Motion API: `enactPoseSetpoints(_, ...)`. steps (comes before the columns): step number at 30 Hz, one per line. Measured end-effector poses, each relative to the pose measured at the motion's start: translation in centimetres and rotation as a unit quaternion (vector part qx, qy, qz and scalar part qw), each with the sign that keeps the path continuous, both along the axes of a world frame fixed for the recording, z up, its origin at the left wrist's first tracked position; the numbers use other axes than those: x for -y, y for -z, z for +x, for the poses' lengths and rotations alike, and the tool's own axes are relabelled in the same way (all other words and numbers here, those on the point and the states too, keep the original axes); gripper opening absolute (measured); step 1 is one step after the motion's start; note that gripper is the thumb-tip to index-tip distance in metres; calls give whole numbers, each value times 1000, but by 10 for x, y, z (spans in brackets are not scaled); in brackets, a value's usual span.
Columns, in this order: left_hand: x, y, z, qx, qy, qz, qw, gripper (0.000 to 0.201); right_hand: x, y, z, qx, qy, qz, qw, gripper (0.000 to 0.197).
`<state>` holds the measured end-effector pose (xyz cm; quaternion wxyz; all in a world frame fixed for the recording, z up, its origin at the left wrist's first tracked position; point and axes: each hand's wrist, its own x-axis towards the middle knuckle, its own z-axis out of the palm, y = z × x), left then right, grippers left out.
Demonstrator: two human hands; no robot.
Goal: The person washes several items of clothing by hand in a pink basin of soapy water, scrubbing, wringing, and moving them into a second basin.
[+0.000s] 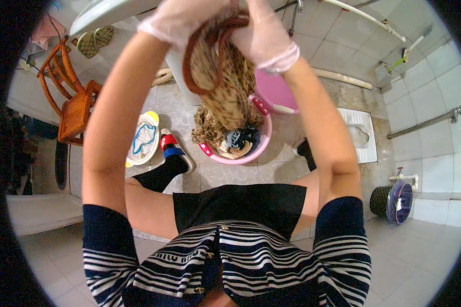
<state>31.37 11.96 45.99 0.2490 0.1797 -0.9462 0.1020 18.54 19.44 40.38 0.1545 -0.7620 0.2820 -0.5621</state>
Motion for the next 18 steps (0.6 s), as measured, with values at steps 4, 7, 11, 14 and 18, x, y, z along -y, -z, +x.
enactPoseSetpoints(4, -33, -57, 12, -191, 72, 341, 918, 19, 9, -64, 8, -104, 121, -157, 975, 60)
enactPoseSetpoints(7, -53, -52, 38, -271, 189, 396, 857, 19, -1, -82, 22, 41, 206, -95, 973, 41)
enactPoseSetpoints(11, -25, 22, 47, -366, 169, 39, 914, 31, -6, -46, -14, 28, 391, 30, 919, 32)
enactPoseSetpoints(14, -24, 126, 55, -335, 66, 391, 855, 74, 7, 62, -15, 92, 405, 80, 906, 34)
enactPoseSetpoints(18, -18, 303, 53, 2, -85, 315, 945, 111, -12, 231, -8, 21, 476, 322, 818, 36)
